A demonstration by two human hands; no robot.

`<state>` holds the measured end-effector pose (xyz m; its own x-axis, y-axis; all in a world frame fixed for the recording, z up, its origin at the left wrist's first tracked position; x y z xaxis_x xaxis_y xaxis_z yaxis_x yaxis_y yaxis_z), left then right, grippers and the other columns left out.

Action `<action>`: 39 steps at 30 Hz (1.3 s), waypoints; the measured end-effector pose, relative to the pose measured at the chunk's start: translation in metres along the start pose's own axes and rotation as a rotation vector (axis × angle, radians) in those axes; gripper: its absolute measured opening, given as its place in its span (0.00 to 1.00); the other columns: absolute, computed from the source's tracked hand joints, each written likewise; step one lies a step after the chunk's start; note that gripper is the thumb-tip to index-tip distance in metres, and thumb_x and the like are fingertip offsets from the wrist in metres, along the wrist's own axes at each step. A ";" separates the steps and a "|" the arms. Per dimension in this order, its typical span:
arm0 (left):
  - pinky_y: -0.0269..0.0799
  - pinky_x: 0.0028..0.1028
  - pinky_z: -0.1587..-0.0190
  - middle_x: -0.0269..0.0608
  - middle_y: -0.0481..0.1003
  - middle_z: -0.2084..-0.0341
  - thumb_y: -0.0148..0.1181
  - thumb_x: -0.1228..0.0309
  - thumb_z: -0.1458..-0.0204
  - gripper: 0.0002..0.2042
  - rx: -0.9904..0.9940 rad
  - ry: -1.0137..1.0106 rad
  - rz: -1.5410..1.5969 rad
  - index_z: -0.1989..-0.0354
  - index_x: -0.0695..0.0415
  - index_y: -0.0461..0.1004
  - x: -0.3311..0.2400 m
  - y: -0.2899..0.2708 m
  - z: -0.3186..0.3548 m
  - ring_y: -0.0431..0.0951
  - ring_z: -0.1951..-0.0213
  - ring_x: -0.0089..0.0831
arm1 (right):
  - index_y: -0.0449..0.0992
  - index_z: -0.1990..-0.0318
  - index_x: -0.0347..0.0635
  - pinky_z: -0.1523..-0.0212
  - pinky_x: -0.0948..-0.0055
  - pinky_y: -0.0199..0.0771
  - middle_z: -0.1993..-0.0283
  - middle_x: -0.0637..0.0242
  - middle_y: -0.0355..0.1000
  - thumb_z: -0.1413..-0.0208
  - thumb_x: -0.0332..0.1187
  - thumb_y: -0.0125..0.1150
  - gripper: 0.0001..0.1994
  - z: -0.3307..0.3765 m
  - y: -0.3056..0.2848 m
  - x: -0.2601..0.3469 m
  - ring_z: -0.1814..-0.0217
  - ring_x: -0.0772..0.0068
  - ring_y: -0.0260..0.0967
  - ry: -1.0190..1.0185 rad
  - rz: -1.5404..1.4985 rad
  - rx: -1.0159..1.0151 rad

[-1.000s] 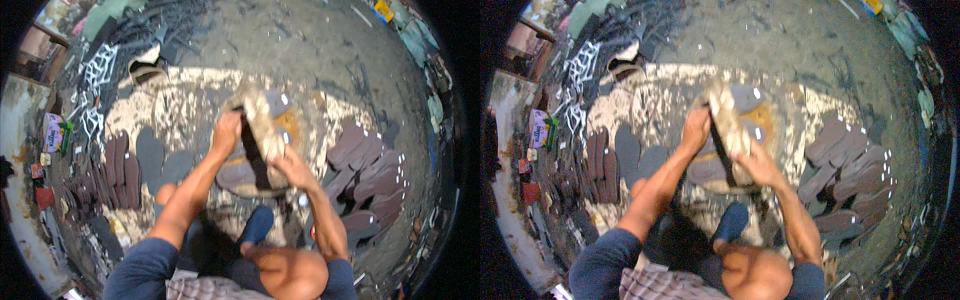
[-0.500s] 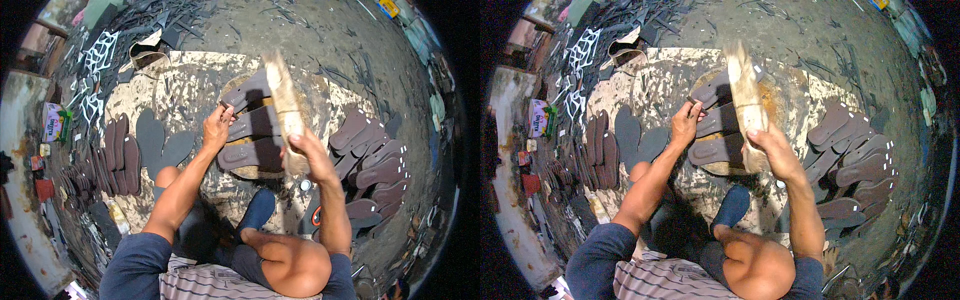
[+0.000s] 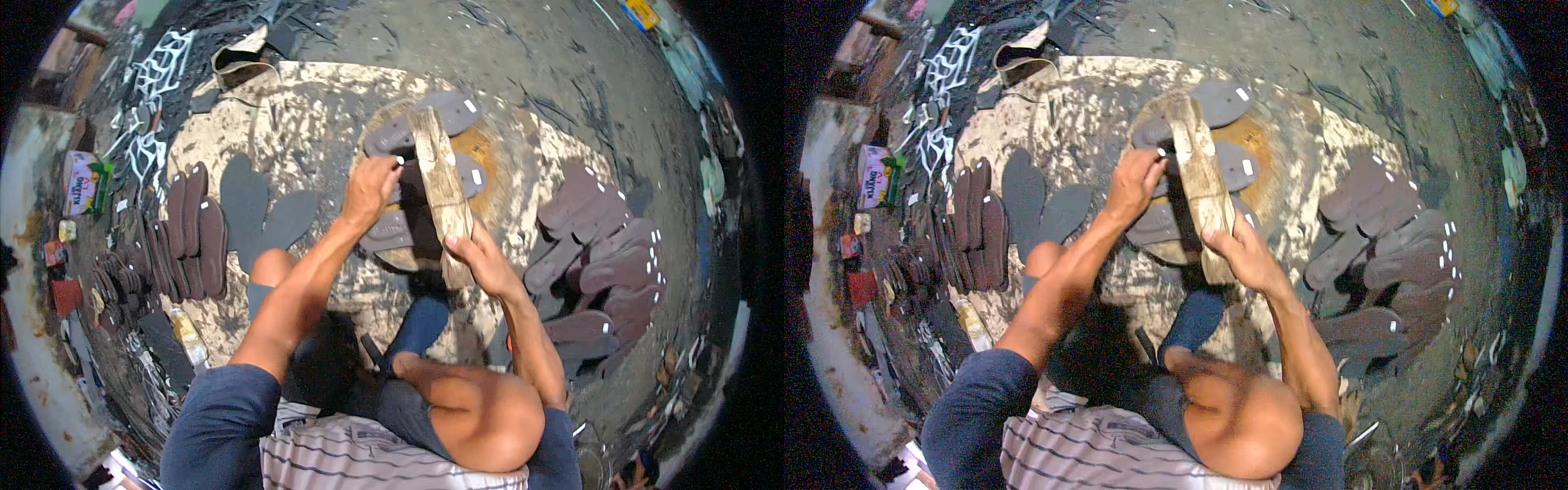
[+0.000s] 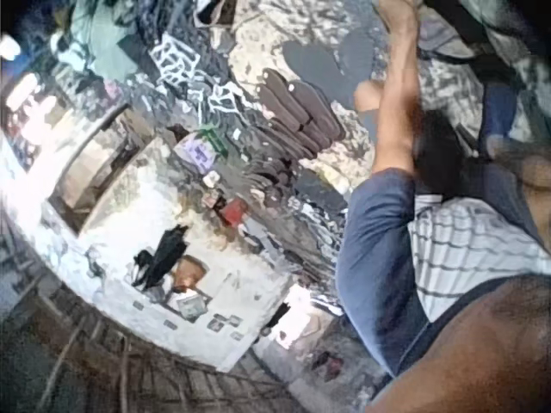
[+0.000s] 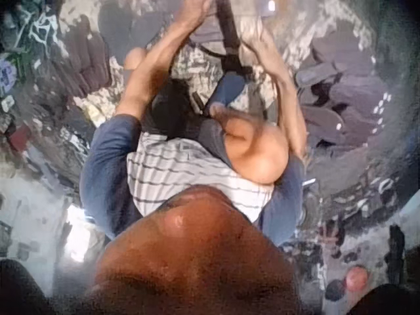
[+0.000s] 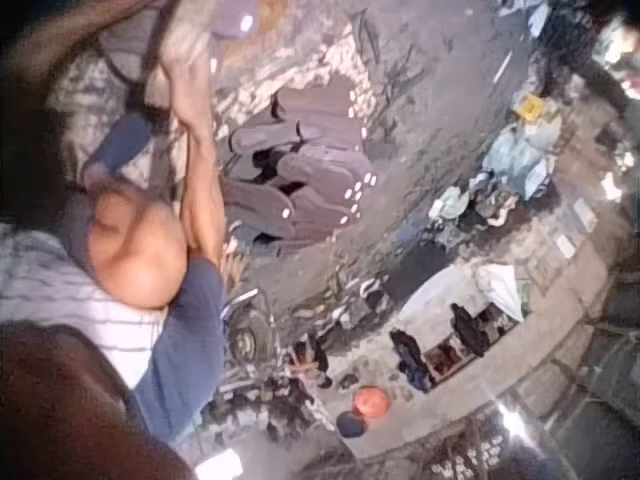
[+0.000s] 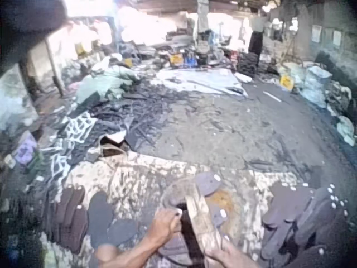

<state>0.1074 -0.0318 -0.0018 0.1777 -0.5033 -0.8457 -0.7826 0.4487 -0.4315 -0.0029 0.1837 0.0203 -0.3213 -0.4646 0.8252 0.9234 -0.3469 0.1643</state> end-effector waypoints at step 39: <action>0.79 0.24 0.62 0.36 0.78 0.67 0.53 0.59 0.31 0.15 0.072 -0.515 0.395 0.55 0.61 0.74 -0.003 -0.006 0.023 0.79 0.66 0.22 | 0.65 0.36 0.34 0.45 0.73 0.71 0.49 0.66 0.73 0.33 0.42 0.57 0.25 0.020 -0.007 -0.043 0.49 0.75 0.70 -0.053 0.011 -0.167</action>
<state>0.1253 -0.0162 -0.0033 0.1623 0.1200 -0.9794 -0.8086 0.5850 -0.0624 0.0090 0.2224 -0.0051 -0.2953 -0.4270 0.8547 0.8777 -0.4747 0.0661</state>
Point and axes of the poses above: each hand's wrist, its own z-axis away from the middle knuckle, its own y-axis out of the palm, x = y × z, the point moved 8 cm from there along -z, towards the middle knuckle
